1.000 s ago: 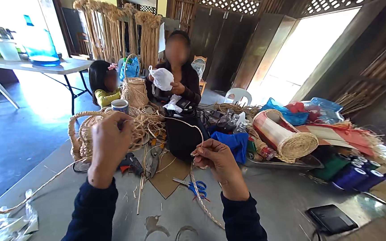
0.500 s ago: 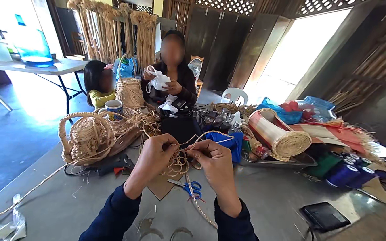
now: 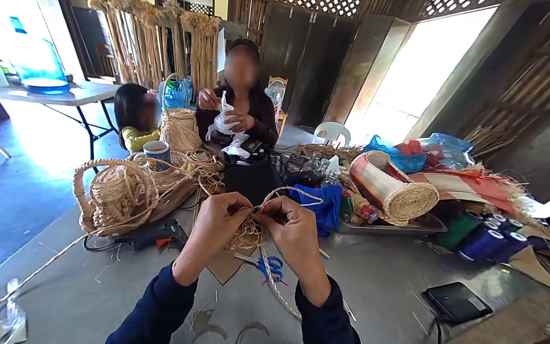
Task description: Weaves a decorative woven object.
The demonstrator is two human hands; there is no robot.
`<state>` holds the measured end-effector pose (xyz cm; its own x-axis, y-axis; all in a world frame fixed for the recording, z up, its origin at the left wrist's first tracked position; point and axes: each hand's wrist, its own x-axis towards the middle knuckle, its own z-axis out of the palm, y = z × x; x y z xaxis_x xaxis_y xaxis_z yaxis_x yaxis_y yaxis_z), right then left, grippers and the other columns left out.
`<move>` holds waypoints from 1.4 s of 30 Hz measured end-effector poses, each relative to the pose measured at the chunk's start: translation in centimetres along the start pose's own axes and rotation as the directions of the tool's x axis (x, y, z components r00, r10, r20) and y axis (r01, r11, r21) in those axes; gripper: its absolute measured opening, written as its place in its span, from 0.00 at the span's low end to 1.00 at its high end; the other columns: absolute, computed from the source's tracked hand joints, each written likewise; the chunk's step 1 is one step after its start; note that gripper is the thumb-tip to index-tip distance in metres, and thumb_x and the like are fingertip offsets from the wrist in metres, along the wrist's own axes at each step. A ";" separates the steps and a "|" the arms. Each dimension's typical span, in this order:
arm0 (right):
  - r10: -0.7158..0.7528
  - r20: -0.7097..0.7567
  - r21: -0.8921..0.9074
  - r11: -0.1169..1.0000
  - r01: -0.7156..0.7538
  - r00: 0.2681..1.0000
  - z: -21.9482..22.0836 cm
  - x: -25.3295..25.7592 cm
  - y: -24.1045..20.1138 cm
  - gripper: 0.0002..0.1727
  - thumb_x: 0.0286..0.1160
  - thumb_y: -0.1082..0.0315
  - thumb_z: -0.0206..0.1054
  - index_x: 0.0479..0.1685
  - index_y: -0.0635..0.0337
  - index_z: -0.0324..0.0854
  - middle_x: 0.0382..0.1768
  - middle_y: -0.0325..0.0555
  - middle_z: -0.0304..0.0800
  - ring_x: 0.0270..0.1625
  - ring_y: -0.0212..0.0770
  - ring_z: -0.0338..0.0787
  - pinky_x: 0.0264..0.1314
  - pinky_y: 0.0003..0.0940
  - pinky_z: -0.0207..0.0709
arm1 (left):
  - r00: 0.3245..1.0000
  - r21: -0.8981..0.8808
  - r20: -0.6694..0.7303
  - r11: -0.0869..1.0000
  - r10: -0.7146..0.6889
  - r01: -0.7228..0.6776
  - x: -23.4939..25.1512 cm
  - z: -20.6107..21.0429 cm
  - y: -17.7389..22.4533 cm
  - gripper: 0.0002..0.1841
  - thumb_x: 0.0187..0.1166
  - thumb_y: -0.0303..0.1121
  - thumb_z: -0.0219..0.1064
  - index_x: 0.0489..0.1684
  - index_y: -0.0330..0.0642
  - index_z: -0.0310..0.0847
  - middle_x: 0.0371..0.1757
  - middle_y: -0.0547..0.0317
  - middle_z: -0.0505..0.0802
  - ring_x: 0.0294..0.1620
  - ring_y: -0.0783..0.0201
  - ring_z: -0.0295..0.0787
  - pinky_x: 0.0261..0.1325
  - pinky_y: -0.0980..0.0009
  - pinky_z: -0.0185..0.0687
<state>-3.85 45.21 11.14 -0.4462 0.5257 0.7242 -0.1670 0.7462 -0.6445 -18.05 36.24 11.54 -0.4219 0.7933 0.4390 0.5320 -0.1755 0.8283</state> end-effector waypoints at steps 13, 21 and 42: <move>-0.044 0.002 -0.120 0.992 0.044 0.999 -0.3 0.0 -0.2 0.06 0.62 0.77 0.73 0.37 0.65 0.88 0.33 0.42 0.93 0.36 0.24 0.91 0.44 0.18 0.85 | 0.996 0.028 -0.032 0.996 0.088 -0.087 -0.3 0.9 -0.1 0.04 0.78 0.30 0.70 0.38 0.44 0.91 0.32 0.70 0.93 0.33 0.84 0.87 0.40 0.85 0.82; -0.025 -0.084 -0.186 0.982 0.009 0.996 0.2 -0.3 -0.7 0.05 0.58 0.77 0.73 0.34 0.64 0.87 0.29 0.41 0.92 0.32 0.23 0.90 0.38 0.17 0.84 | 0.994 -0.018 0.000 0.994 0.106 -0.106 -0.2 0.9 -0.4 0.05 0.79 0.29 0.68 0.40 0.44 0.91 0.34 0.69 0.94 0.36 0.83 0.88 0.44 0.84 0.84; -0.202 -0.127 -0.404 0.905 0.136 0.971 1.9 -0.7 -0.5 0.02 0.55 0.75 0.73 0.27 0.62 0.86 0.28 0.44 0.91 0.34 0.33 0.92 0.40 0.23 0.84 | 1.000 0.037 -0.031 0.999 0.004 -0.003 -0.2 0.8 0.0 0.04 0.78 0.30 0.69 0.39 0.45 0.91 0.31 0.70 0.93 0.31 0.81 0.87 0.39 0.81 0.82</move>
<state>-5.17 43.71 10.48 -0.2882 0.4114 0.8647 0.1431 0.9114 -0.3859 -17.38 36.52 11.13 -0.4419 0.7742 0.4532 0.5599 -0.1567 0.8136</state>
